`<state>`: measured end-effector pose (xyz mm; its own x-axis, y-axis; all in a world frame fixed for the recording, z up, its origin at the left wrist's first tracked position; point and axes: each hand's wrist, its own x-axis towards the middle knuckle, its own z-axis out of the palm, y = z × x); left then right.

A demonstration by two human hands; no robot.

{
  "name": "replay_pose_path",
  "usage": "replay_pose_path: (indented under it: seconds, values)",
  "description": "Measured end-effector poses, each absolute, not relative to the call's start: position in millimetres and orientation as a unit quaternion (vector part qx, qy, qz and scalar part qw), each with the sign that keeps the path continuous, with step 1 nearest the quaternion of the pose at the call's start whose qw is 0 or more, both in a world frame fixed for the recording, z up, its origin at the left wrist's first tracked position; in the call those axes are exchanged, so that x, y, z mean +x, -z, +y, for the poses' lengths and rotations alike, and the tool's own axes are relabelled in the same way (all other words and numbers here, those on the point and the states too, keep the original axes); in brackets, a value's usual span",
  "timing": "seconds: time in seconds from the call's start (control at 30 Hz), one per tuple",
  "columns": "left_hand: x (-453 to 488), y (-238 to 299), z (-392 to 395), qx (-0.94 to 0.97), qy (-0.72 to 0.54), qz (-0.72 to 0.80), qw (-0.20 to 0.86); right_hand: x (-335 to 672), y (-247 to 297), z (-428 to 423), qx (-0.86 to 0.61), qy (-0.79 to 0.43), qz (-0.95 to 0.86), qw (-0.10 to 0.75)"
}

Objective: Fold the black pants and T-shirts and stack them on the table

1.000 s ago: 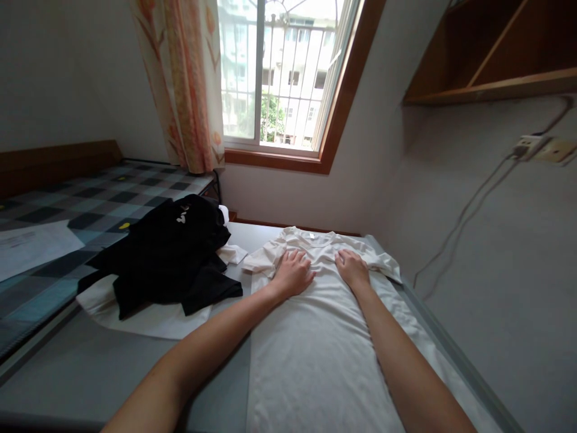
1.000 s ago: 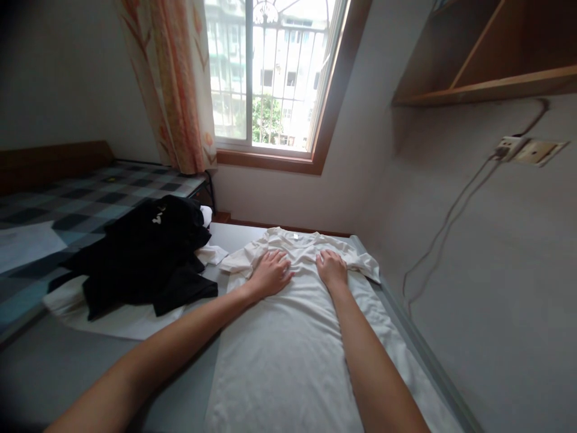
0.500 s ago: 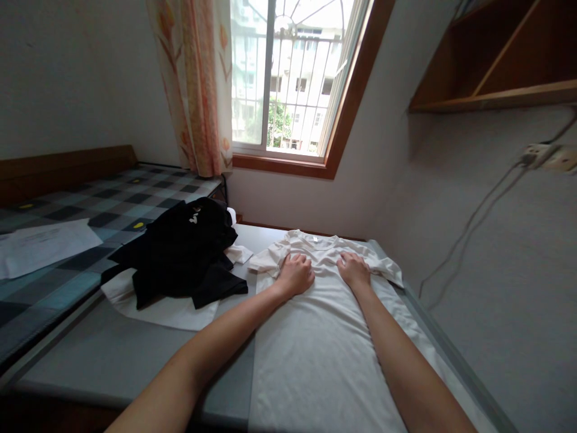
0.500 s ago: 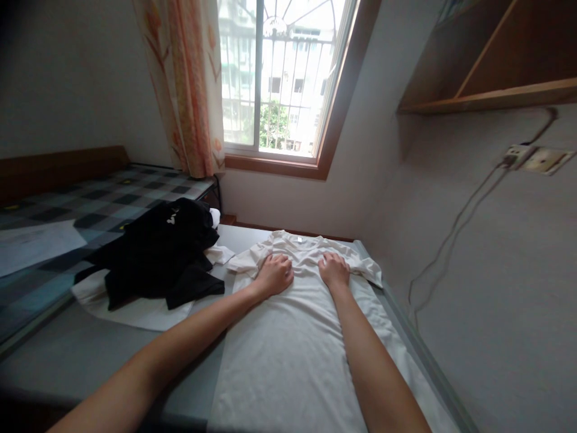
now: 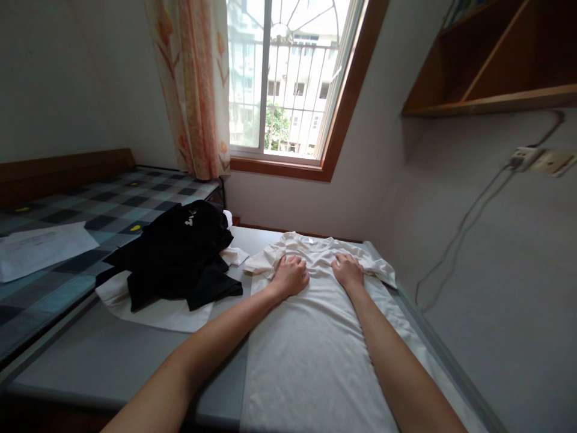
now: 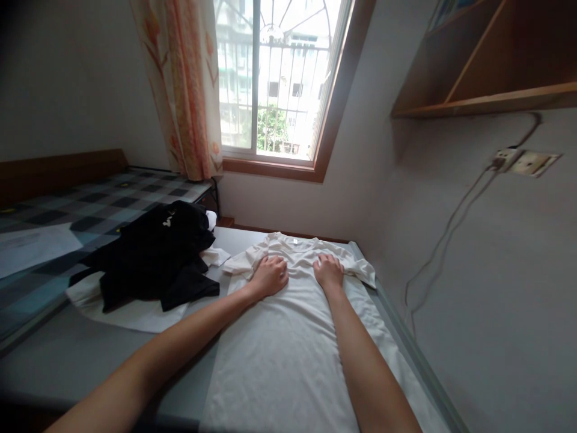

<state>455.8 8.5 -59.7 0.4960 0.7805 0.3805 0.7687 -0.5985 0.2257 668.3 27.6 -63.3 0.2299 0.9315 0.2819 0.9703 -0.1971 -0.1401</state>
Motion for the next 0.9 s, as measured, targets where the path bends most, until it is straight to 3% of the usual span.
replay_pose_path:
  seconds: [0.27,0.53,0.9]
  values:
    - [450.2,61.2,17.5,0.807,-0.275,0.522,0.012,669.5,63.7,26.4,-0.768,0.061,-0.621,0.147]
    - [402.7,51.3,57.8,0.786,-0.181,0.591,-0.018,672.5,65.6,29.0,-0.766,0.060,-0.625,0.142]
    - [337.6,8.1,91.3,0.746,-0.035,0.651,0.135,673.1,67.1,29.3,-0.765,0.062,-0.624,0.146]
